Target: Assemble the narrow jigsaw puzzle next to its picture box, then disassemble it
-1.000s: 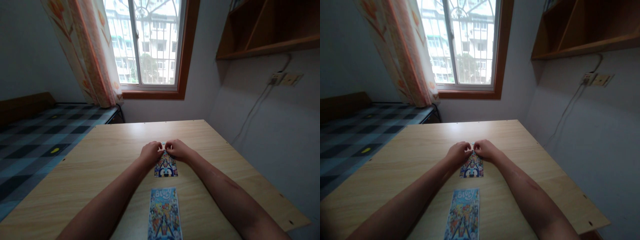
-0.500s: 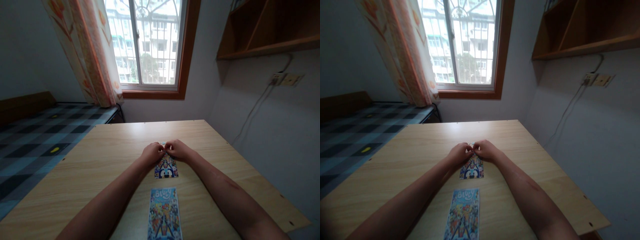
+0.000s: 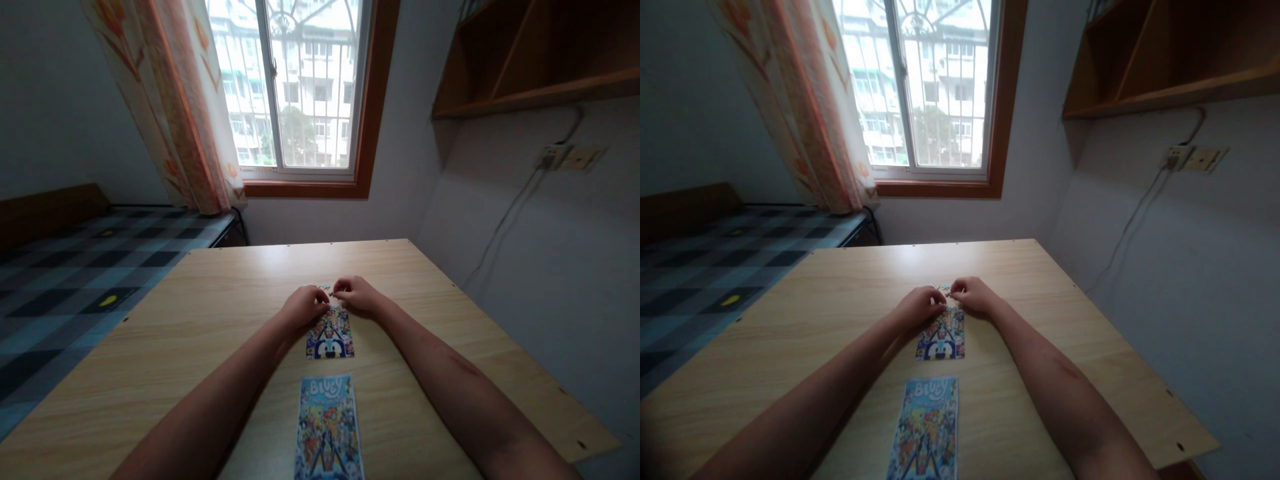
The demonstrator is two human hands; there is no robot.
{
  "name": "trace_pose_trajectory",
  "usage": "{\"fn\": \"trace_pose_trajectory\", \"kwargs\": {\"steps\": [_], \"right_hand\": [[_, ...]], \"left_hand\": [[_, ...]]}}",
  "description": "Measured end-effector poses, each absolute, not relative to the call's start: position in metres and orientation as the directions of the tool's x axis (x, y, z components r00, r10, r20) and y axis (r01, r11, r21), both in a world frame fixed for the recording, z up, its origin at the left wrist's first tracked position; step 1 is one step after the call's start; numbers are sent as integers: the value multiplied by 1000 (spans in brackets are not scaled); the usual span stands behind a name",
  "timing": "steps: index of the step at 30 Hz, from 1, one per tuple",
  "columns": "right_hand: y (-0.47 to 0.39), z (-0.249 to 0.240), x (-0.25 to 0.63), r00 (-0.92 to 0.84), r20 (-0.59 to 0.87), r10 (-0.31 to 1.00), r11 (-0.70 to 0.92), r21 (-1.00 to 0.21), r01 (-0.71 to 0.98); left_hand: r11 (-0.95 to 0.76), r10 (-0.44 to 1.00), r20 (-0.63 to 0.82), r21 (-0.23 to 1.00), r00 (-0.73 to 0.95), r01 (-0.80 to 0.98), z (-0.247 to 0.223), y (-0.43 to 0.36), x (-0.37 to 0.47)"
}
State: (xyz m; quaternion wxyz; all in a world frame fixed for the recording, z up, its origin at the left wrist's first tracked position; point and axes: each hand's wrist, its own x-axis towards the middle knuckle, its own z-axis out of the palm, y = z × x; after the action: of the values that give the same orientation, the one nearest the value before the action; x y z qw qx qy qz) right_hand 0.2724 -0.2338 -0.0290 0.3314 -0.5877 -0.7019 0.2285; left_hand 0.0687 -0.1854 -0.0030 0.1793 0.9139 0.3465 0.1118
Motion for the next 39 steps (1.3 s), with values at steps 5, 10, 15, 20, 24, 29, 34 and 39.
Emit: {"fn": "trace_pose_trajectory", "kwargs": {"steps": [5,10,15,20,24,29,34,39], "right_hand": [[-229,-35,277,35,209,977,116,-665,738],[-232,-31,267,87,313,946,132,-615,778],[-240,-10,276,-58,186,981,158,-581,799],[-247,5,276,-190,-11,982,165,-448,879],[-252,6,260,-167,5,986,161,-295,942],[-253,10,250,-155,-62,986,136,-242,961],[-247,12,255,-161,-119,980,111,-342,933],[-245,9,258,-182,-138,973,111,-410,905]], "left_hand": [[-648,701,73,482,710,590,-5,-183,69],[-536,720,31,660,694,527,-5,-175,68],[-450,817,41,670,575,591,3,-165,61],[-461,881,123,438,456,772,11,-168,52],[-461,887,160,262,433,848,24,-176,50],[-610,790,-17,77,612,789,40,-184,53],[-699,709,-86,37,699,714,37,-197,61],[-724,682,-124,32,721,690,32,-201,66]]}}
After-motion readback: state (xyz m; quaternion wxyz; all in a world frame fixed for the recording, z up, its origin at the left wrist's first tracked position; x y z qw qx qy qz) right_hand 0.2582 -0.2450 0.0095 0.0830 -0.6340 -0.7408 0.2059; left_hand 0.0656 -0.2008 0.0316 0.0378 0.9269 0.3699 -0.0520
